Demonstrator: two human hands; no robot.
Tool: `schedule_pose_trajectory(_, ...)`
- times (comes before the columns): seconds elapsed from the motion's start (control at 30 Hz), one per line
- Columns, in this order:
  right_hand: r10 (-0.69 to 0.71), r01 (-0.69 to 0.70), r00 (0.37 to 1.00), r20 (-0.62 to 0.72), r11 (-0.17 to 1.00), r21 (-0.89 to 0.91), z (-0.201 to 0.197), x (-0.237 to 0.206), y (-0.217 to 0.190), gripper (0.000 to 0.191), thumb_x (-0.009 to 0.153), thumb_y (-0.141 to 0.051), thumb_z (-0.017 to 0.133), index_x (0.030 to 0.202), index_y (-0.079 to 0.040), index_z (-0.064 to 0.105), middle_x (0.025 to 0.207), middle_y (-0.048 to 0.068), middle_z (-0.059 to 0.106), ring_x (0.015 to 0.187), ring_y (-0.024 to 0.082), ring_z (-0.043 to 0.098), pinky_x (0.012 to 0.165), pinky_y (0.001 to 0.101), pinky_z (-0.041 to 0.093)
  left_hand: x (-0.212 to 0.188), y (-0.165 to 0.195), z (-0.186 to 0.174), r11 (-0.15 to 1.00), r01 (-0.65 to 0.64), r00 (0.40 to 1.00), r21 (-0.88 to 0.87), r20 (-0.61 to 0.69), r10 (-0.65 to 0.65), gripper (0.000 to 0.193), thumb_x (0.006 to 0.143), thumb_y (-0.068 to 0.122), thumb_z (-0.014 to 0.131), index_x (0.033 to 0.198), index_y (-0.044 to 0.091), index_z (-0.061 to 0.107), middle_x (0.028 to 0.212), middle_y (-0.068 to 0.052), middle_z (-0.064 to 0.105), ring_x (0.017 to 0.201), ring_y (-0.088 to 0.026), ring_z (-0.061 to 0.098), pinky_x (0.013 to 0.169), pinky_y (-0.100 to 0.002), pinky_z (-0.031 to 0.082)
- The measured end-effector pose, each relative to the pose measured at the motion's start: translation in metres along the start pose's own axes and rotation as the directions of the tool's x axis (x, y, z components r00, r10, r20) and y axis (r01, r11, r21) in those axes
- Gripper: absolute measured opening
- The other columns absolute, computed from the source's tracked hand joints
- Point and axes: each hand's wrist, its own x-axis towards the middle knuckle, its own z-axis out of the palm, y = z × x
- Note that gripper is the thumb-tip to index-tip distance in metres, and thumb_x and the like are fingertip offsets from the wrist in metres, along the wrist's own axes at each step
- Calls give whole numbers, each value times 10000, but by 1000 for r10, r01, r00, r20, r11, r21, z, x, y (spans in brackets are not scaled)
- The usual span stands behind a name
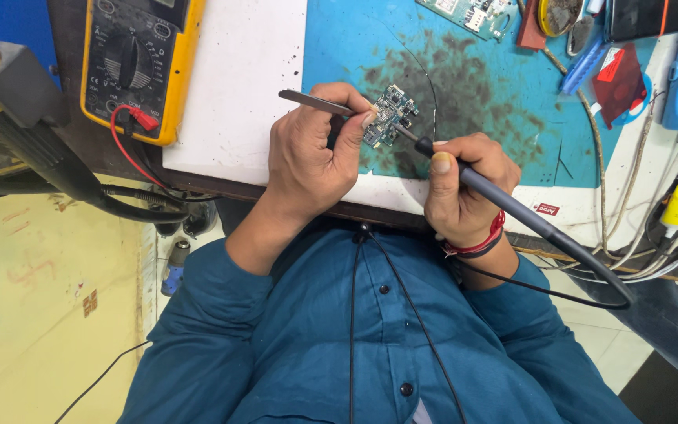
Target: The person solders components on a small circuit board at a workbench, holding the board steady with one hand while applying a soldering iron and solder wire to its contacts. They occasionally reposition the board and continue soldering different points on it.
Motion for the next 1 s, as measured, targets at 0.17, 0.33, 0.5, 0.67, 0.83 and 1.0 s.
schedule_pose_trajectory(0.17,12,-11,999,38,1000,-18,-1,1,-2,113,1086,-110,671,1076,-25,598,862,107,655,626,195,581,593,305,429,0,0,0,1000,13,1000,-8,1,-13,85,1053,74,691,1064,39,615,928,-46,707,709,-138,689,635,-280,534)
schedule_pose_trajectory(0.33,-4,4,1000,29,1000,-16,0,2,-2,125,1088,-115,672,1075,-18,593,853,109,657,618,191,582,588,305,428,0,-1,1,1000,-3,1000,-8,-2,3,91,1063,77,688,1072,40,606,955,-47,709,739,-138,702,660,-278,551)
schedule_pose_trajectory(0.5,3,-3,1000,28,1000,-13,0,2,-2,119,1089,-113,673,1071,-22,598,853,107,657,624,191,589,591,303,432,-1,-1,1,1000,-11,1000,-8,-4,11,95,1060,72,690,1070,36,602,974,-53,709,746,-143,707,664,-278,556)
schedule_pose_trajectory(0.67,7,-7,1000,24,1000,-26,0,3,-3,119,1086,-110,678,1062,-22,601,849,103,656,626,194,587,595,305,429,0,-1,1,1000,-21,1000,-18,-3,21,95,1065,70,686,1078,38,598,985,-50,708,762,-144,709,681,-277,564)
schedule_pose_trajectory(0.83,11,-11,1000,17,1000,-3,0,4,-3,130,1103,-120,673,1062,-21,600,872,113,671,645,194,610,607,297,444,0,0,0,1000,-3,1000,-15,-1,3,93,1062,67,689,1077,36,603,977,-52,706,752,-140,702,678,-275,561)
schedule_pose_trajectory(1.0,18,-18,999,31,1000,-24,-1,3,-4,124,1089,-123,673,1050,-21,613,826,103,646,625,197,591,596,301,428,0,1,0,1000,16,1000,-18,4,-16,87,1055,65,692,1068,36,611,948,-47,706,728,-134,694,658,-272,549)
